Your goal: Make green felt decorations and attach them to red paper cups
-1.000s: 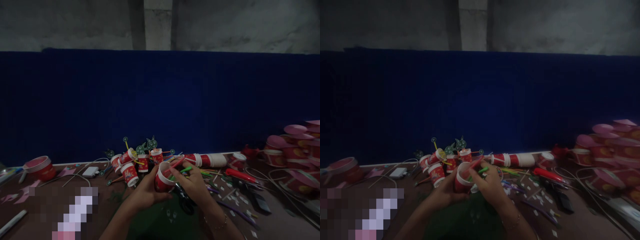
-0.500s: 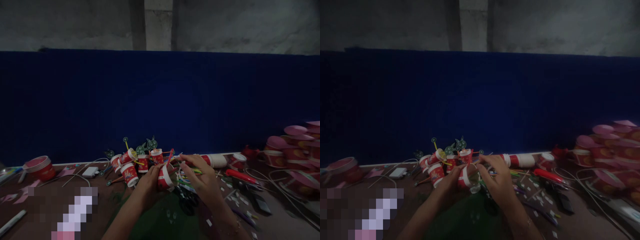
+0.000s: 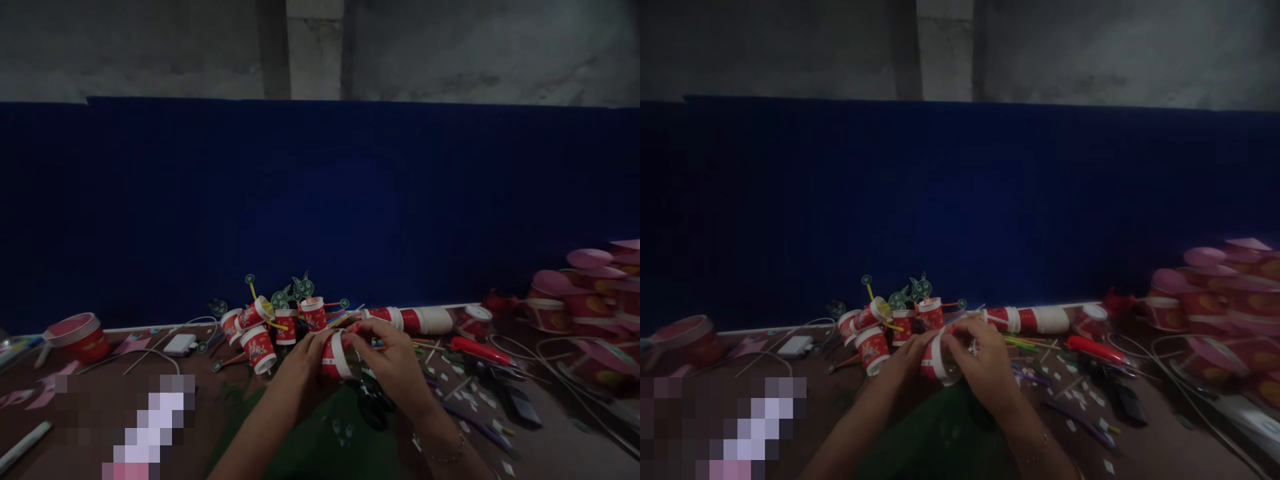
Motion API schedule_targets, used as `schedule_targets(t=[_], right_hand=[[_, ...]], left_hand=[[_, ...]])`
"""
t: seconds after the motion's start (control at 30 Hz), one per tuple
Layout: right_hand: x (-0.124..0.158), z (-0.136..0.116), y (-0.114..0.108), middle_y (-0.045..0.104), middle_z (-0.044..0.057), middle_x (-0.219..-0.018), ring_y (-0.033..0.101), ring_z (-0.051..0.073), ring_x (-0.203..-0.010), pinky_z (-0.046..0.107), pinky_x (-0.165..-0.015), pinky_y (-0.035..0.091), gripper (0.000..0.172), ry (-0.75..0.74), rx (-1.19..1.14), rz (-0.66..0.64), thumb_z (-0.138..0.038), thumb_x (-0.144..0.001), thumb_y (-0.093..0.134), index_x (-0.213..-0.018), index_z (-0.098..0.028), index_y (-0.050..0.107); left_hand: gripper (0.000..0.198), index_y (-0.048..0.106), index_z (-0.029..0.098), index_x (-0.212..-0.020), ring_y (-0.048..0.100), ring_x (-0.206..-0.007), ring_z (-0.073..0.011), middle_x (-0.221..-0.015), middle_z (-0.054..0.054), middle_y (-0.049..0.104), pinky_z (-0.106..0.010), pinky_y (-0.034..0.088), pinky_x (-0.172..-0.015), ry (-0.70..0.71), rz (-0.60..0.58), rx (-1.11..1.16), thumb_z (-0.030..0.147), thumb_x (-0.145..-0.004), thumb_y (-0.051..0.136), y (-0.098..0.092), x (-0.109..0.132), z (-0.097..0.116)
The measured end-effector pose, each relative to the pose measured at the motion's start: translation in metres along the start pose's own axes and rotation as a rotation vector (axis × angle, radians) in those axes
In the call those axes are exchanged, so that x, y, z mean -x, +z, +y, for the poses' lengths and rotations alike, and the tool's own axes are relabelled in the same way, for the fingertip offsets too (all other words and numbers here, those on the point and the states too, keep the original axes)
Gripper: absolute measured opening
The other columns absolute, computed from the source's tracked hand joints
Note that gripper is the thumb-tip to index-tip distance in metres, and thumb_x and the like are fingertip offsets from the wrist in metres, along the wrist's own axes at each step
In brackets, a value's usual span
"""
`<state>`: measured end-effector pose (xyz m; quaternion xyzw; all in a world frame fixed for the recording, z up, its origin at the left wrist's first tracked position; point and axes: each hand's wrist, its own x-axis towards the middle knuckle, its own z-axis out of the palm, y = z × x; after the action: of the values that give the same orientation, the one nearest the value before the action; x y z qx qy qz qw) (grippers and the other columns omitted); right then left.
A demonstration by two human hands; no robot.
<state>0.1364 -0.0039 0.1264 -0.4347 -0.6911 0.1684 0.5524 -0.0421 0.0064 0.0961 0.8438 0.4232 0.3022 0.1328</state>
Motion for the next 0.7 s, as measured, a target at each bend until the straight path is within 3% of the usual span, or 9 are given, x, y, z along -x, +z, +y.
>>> schedule_targets(t=[0.27, 0.43, 0.57, 0.7], right_hand=[[0.001, 0.0, -0.002, 0.067, 0.003, -0.073, 0.058, 0.02, -0.072, 0.034, -0.068, 0.04, 0.012, -0.24, 0.305, -0.131, -0.018, -0.08, 0.057, -0.079, -0.022, 0.068], [0.002, -0.003, 0.001, 0.065, 0.002, -0.068, 0.055, 0.018, -0.068, 0.031, -0.064, 0.038, 0.017, -0.27, 0.332, -0.204, -0.009, -0.077, 0.055, -0.069, -0.02, 0.064], [0.004, -0.003, 0.001, 0.067, 0.004, -0.079, 0.059, 0.019, -0.073, 0.033, -0.069, 0.044, 0.013, -0.242, 0.205, -0.104, -0.015, -0.082, 0.053, -0.082, -0.021, 0.066], [0.004, -0.007, -0.007, 0.065, 0.007, -0.098, 0.059, 0.022, -0.092, 0.038, -0.081, 0.047, 0.017, -0.181, 0.07, 0.001, -0.025, -0.085, 0.052, -0.099, -0.022, 0.061]], left_hand=[[0.075, 0.029, 0.025, -0.134, 0.051, -0.109, -0.0275, -0.123, -0.012, 0.048, -0.043, 0.044, -0.09, 0.011, 0.106, -0.011, 0.021, -0.069, 0.067, -0.006, 0.003, 0.003], [0.073, 0.028, 0.027, -0.135, 0.049, -0.111, -0.0272, -0.125, -0.011, 0.048, -0.042, 0.043, -0.091, 0.009, 0.044, -0.03, 0.013, -0.072, 0.06, -0.014, 0.007, 0.014], [0.074, 0.03, 0.027, -0.133, 0.05, -0.111, -0.0279, -0.124, -0.011, 0.05, -0.044, 0.042, -0.092, 0.023, 0.062, 0.019, 0.019, -0.069, 0.066, -0.015, 0.002, 0.015], [0.072, 0.032, 0.028, -0.129, 0.052, -0.11, -0.0278, -0.124, -0.01, 0.05, -0.044, 0.044, -0.09, 0.049, 0.047, 0.111, 0.028, -0.067, 0.069, -0.017, -0.001, 0.013]])
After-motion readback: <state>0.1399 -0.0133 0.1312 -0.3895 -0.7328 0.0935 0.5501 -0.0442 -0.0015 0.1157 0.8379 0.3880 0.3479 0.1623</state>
